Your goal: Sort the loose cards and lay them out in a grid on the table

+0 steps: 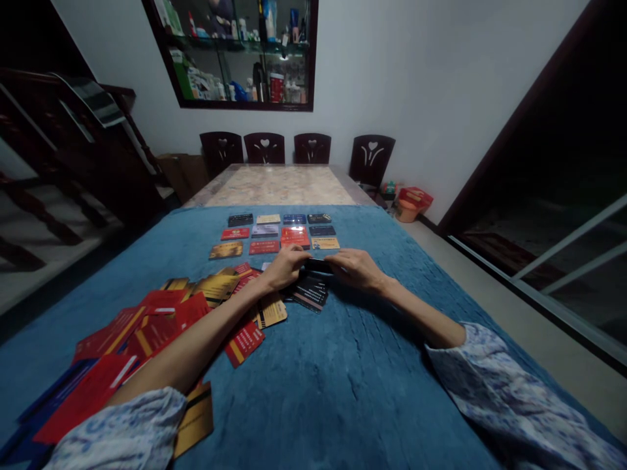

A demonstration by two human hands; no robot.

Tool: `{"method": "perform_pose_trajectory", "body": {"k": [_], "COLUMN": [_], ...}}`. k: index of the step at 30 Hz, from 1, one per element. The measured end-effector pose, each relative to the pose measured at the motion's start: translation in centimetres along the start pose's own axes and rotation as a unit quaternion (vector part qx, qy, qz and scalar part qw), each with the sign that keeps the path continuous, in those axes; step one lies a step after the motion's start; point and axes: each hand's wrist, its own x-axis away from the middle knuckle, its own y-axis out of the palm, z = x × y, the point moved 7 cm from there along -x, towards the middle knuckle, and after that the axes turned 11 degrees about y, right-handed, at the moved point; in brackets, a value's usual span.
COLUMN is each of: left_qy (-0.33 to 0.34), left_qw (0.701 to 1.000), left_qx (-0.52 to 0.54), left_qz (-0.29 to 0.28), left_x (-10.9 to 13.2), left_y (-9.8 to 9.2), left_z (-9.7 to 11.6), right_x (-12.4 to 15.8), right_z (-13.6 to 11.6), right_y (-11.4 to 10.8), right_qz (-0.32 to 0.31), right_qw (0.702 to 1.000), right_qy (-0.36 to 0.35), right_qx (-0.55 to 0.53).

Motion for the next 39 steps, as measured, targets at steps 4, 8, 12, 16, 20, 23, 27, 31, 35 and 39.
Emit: {"method": "perform_pose_trajectory", "body": {"k": [4,8,12,16,20,23,27,31,35,39], "left_qy": [-0.011,-0.026,-0.036,-0.048,-0.057,-0.062,-0.068,-0.074,-0.081,-0.085], "left_qw": [1.000,0.999,0.999,0.998,0.997,0.997,0.995,0.993,0.990,0.990], "left_qx": [0.008,-0.001,-0.015,-0.033,-0.045,-0.054,-0.072,-0.086,-0.098,-0.096], "left_qz": [0.024,0.021,0.012,0.011,0.004,-0.010,-0.026,-0.045,-0.061,-0.066], "left_x": [0.0,0.0,0.1,0.2,0.3,0.3,0.2,0.2,0.2,0.2], "left_y": [-0.2,-0.1,0.2,0.1,0.0,0.0,0.2,0.4,0.7,0.9], "left_z": [-0.1,-0.2,-0.2,0.0,0.4,0.6,0.6,0.7,0.7,0.6], "right_x": [0.1,0.2,0.4,0.6,0.6,0.6,0.8,1.1,1.2,1.2], "right_z": [0.5,1.0,1.1,1.0,0.9,0.8,0.6,0.7,1.0,1.3], "right_y": [-0.1,0.5,1.0,1.2,1.4,1.4,1.4,1.6,1.9,2.3], "right_qz": [0.029,0.014,-0.001,-0.023,-0.039,-0.053,-0.074,-0.082,-0.064,-0.054], "right_qw": [0.999,0.999,0.997,0.992,0.987,0.982,0.975,0.974,0.979,0.981], "right_qy": [0.011,0.043,0.080,0.115,0.140,0.156,0.180,0.191,0.191,0.186], "right_qx": [0.007,0.014,0.022,0.042,0.066,0.091,0.109,0.092,0.042,-0.002]}}
